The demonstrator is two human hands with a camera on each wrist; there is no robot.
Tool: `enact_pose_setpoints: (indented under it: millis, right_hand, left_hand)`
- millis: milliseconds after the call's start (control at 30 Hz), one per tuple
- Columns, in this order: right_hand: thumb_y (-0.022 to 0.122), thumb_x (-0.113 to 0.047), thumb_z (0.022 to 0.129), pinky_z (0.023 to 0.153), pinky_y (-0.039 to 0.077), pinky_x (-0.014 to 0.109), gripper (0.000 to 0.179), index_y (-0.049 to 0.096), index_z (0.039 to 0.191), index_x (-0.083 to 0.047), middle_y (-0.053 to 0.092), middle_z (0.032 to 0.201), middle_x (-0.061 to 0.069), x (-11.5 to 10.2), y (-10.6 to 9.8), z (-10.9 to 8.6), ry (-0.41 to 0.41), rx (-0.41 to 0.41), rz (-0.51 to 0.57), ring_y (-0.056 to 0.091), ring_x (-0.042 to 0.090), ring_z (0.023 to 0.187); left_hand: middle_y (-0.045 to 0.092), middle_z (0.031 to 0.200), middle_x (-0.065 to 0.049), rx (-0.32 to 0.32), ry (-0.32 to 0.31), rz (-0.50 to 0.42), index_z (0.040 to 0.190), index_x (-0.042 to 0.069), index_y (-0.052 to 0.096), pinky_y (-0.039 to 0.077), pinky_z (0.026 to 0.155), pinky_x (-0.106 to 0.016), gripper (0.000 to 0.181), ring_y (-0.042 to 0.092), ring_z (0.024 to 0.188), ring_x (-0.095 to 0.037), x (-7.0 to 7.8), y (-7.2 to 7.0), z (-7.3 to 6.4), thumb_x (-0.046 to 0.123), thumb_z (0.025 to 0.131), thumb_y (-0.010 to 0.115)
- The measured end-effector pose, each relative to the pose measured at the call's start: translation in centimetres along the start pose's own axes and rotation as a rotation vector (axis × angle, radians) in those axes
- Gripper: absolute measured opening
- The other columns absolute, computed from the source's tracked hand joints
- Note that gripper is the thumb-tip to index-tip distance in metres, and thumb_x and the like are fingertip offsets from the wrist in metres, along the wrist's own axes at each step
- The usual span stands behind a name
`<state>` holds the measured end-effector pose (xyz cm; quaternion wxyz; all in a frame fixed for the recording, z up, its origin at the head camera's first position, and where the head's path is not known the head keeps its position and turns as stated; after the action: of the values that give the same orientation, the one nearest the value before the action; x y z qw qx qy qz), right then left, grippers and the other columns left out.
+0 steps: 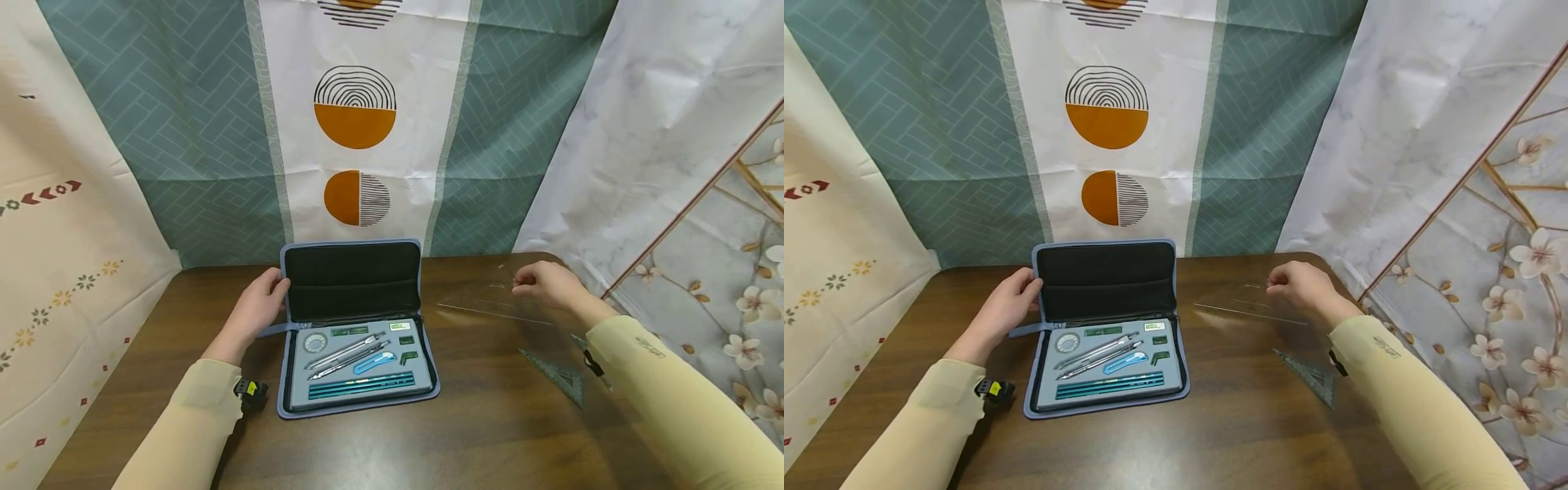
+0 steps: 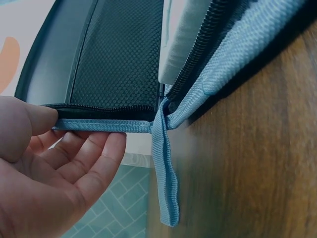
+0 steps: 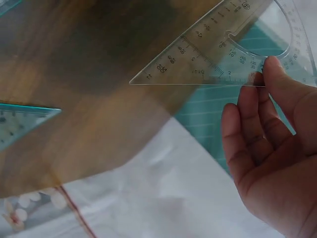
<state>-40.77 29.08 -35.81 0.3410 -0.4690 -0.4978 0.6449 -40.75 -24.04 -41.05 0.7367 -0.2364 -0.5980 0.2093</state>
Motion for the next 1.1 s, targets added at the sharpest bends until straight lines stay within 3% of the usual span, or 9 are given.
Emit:
enact_pose_setpoints:
  millis: [267, 600, 867, 1100]
  right_hand:
    - [0.080, -0.016, 0.103, 0.067, 0.045, 0.037, 0.008, 0.078, 0.096, -0.013, 0.070, 0.078, 0.000, -3.1, -1.9, -0.5, -0.064, 0.018, 0.039, 0.053, 0.015, 0.068]
    - [0.081, -0.016, 0.102, 0.079, 0.054, 0.038, 0.005, 0.083, 0.101, -0.013, 0.079, 0.093, -0.005, -7.6, -4.2, -0.3, -0.176, 0.086, 0.075, 0.067, 0.014, 0.083]
    - [0.084, -0.016, 0.100, 0.084, 0.057, 0.043, 0.006, 0.086, 0.098, -0.020, 0.081, 0.098, -0.007, -11.0, -5.1, 1.0, -0.202, 0.134, 0.084, 0.073, 0.017, 0.090]
    - [0.083, -0.018, 0.101, 0.089, 0.058, 0.047, 0.004, 0.087, 0.102, -0.019, 0.081, 0.103, -0.005, -14.5, -5.2, 2.7, -0.276, 0.157, 0.085, 0.076, 0.020, 0.097]
  left_hand:
    - [0.066, 0.121, -0.024, 0.002, 0.003, 0.011, 0.134, 0.001, 0.058, 0.058, 0.097, -0.059, 0.030, 0.068, 0.104, -0.040, 0.1, -0.1, 0.0, 0.025, 0.121, 0.046]
    - [0.065, 0.116, -0.022, 0.002, 0.006, 0.011, 0.133, 0.002, 0.059, 0.058, 0.097, -0.058, 0.031, 0.067, 0.105, -0.039, -0.1, -0.1, 0.0, 0.027, 0.121, 0.046]
    - [0.065, 0.114, -0.022, 0.008, 0.001, 0.018, 0.130, 0.002, 0.059, 0.058, 0.097, -0.057, 0.027, 0.066, 0.104, -0.038, -0.1, 0.0, 0.1, 0.024, 0.121, 0.046]
    - [0.065, 0.115, -0.022, 0.011, 0.009, 0.021, 0.128, 0.002, 0.059, 0.058, 0.096, -0.058, 0.027, 0.067, 0.104, -0.038, 0.0, -0.1, 0.1, 0.024, 0.121, 0.046]
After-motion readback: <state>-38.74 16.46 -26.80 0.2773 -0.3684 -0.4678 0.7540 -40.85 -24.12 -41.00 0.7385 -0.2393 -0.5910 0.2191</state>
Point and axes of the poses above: each hand's wrist, its own z-axis towards the middle knuckle, its own y-axis out of the palm, x = y × z, the point moved 10 cm from there along z, towards the middle knuckle
